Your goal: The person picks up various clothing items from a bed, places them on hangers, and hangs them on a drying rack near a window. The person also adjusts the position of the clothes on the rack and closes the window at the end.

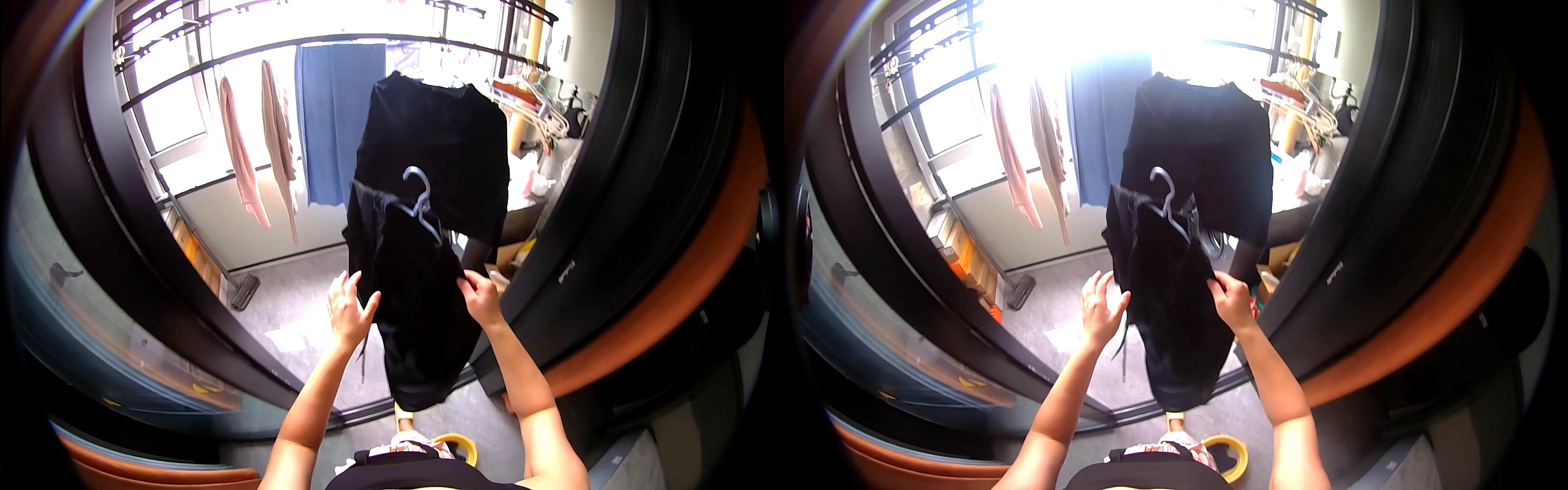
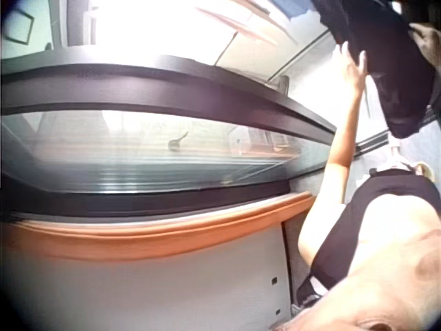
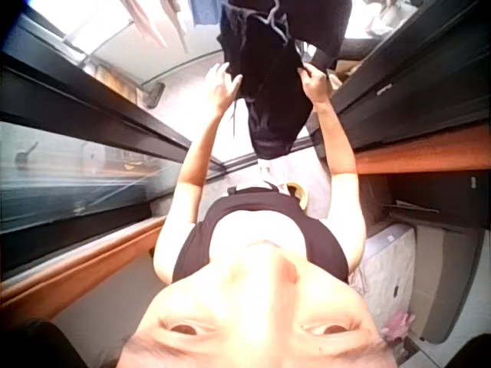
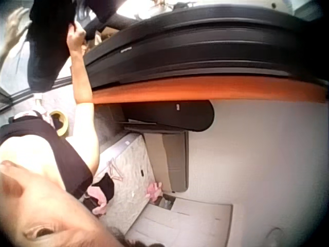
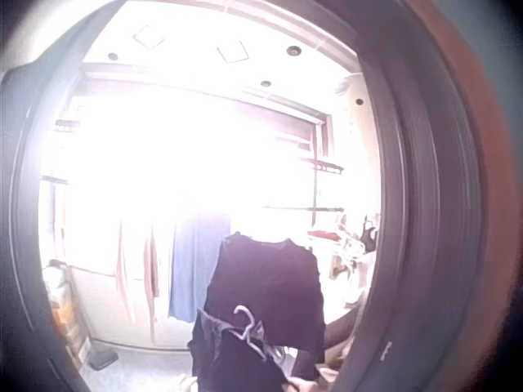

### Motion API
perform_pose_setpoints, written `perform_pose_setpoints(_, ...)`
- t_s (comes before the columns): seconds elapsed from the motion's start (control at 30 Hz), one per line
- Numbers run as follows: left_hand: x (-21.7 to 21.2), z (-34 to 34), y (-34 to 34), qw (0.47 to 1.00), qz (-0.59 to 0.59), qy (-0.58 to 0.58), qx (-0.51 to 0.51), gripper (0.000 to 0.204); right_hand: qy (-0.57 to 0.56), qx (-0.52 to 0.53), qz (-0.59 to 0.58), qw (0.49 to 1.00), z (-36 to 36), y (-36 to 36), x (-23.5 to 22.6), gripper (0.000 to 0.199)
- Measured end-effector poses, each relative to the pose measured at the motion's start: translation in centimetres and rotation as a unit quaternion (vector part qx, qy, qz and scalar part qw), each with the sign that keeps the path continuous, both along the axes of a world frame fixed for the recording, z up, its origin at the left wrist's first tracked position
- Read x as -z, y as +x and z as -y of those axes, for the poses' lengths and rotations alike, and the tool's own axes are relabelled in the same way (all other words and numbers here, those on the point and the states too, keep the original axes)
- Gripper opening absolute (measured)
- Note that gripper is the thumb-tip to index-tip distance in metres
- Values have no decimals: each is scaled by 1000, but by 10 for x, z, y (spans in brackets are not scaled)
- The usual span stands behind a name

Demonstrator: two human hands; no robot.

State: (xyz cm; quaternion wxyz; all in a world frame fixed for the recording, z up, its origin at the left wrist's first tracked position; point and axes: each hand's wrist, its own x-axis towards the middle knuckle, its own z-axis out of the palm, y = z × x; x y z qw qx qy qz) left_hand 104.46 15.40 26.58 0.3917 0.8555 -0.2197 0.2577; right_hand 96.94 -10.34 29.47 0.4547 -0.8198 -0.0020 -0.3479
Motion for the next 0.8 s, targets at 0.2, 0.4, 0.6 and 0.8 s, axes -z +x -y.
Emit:
perform_pose_setpoints(0.2,3,25,67,999,-33,-14,-8,42,-13,-27,114,993,15,180,-129,14)
perform_pose_setpoints(0.4,8,38,110,997,-58,-39,-37,35,-20,32,129,991,41,347,-211,20)
perform_pose_setpoints(0.6,20,34,122,994,-77,-46,-56,30,-87,92,43,991,58,405,-219,22)
perform_pose_setpoints(0.8,34,35,116,996,-79,-42,-31,28,-146,205,167,953,40,358,-184,38)
